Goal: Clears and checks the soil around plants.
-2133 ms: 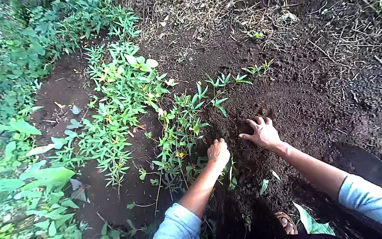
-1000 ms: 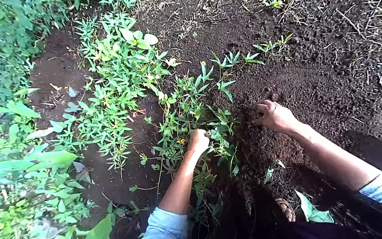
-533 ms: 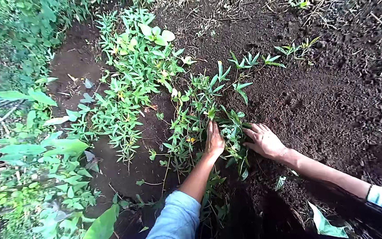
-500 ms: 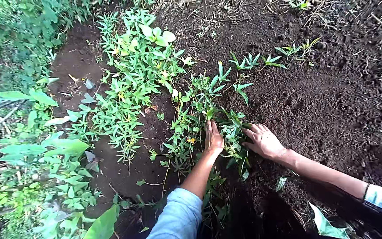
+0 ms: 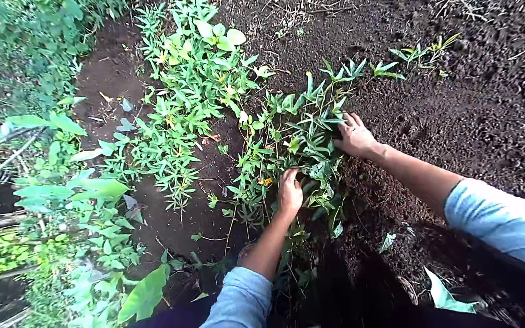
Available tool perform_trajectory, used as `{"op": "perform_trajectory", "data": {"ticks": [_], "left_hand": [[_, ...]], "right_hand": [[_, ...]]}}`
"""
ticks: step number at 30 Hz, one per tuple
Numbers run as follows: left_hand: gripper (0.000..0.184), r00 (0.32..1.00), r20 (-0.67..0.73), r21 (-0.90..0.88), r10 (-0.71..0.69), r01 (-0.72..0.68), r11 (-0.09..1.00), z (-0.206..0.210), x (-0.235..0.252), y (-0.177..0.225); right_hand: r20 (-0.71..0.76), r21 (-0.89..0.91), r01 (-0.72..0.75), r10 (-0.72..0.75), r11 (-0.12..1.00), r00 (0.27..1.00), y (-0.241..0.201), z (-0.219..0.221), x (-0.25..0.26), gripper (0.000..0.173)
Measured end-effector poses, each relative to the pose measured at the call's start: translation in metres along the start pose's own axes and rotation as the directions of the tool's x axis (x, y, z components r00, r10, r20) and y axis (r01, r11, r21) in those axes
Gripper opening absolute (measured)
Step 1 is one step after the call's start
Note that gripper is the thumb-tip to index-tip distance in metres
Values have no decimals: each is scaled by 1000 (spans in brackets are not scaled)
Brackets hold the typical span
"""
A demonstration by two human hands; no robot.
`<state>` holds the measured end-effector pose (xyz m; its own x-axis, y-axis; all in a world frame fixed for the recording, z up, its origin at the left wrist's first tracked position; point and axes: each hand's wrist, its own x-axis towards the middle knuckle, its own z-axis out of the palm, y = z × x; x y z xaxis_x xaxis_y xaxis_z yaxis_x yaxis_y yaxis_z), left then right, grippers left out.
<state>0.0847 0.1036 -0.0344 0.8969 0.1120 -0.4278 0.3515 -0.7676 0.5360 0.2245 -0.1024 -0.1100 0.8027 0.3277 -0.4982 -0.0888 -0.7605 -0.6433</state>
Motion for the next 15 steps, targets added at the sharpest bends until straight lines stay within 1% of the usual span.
{"op": "perform_trajectory", "data": {"ticks": [2,3,4,6,7,8,9,10,11,13,15], "left_hand": [[30,996,-84,-39,3,-6,999,-13,2,-7],[27,994,-103,-23,-32,29,999,-20,1,-7],[25,992,-80,-2,-102,102,995,-26,-1,-4],[26,976,38,50,-214,212,976,-32,-6,1],[27,968,100,57,-229,224,973,-29,-11,2],[30,967,136,40,-214,211,977,-22,-18,2],[36,972,147,18,-183,182,983,-12,-26,1],[43,974,146,1,-172,174,985,-1,-36,1],[50,970,152,7,-191,193,981,9,-44,3],[61,942,197,106,-272,255,961,21,-58,12],[68,929,190,276,-316,258,926,26,-66,15]], "right_hand": [[55,-42,114,-112,993,992,-8,17,4,69],[107,-53,162,-155,985,982,-13,21,0,67],[163,-43,207,-197,977,967,-17,21,-6,56],[257,9,258,-252,966,933,-15,15,-14,25],[259,70,256,-265,964,929,-11,11,-17,19],[221,169,239,-273,956,936,-9,4,-21,19],[160,253,224,-269,941,950,-5,-5,-26,25],[79,298,229,-263,927,962,1,-10,-30,31],[-16,317,244,-252,916,968,6,-14,-34,35],[-196,296,233,-180,926,964,15,-19,-40,40],[-288,268,138,-57,954,956,17,-21,-49,37]]}}
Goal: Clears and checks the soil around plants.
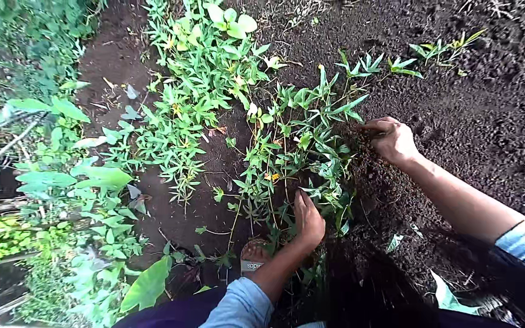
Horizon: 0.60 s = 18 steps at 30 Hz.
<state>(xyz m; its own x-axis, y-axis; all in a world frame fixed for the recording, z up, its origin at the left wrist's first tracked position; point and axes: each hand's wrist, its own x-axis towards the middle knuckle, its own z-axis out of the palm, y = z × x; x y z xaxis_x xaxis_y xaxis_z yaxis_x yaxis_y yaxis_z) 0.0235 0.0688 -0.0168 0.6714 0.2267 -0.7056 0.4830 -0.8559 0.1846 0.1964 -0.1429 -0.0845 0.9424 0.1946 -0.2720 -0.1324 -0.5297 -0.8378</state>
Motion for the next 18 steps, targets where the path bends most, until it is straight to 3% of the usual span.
{"op": "perform_trajectory", "data": {"ticks": [3,6,11,18], "left_hand": [[74,996,-87,149,-37,49,988,3,1,-8],[83,981,-186,118,-52,75,990,-5,20,-20],[84,986,-154,23,-58,63,998,-14,30,-17],[78,996,-87,173,-37,52,984,-17,35,-12]], "right_hand": [[-64,-58,-114,110,992,992,14,-3,-16,33],[-104,-191,-166,148,967,984,34,0,-19,31],[-53,-307,-108,97,945,994,64,8,-6,51],[-1,-367,-130,139,921,990,63,8,-1,57]]}}
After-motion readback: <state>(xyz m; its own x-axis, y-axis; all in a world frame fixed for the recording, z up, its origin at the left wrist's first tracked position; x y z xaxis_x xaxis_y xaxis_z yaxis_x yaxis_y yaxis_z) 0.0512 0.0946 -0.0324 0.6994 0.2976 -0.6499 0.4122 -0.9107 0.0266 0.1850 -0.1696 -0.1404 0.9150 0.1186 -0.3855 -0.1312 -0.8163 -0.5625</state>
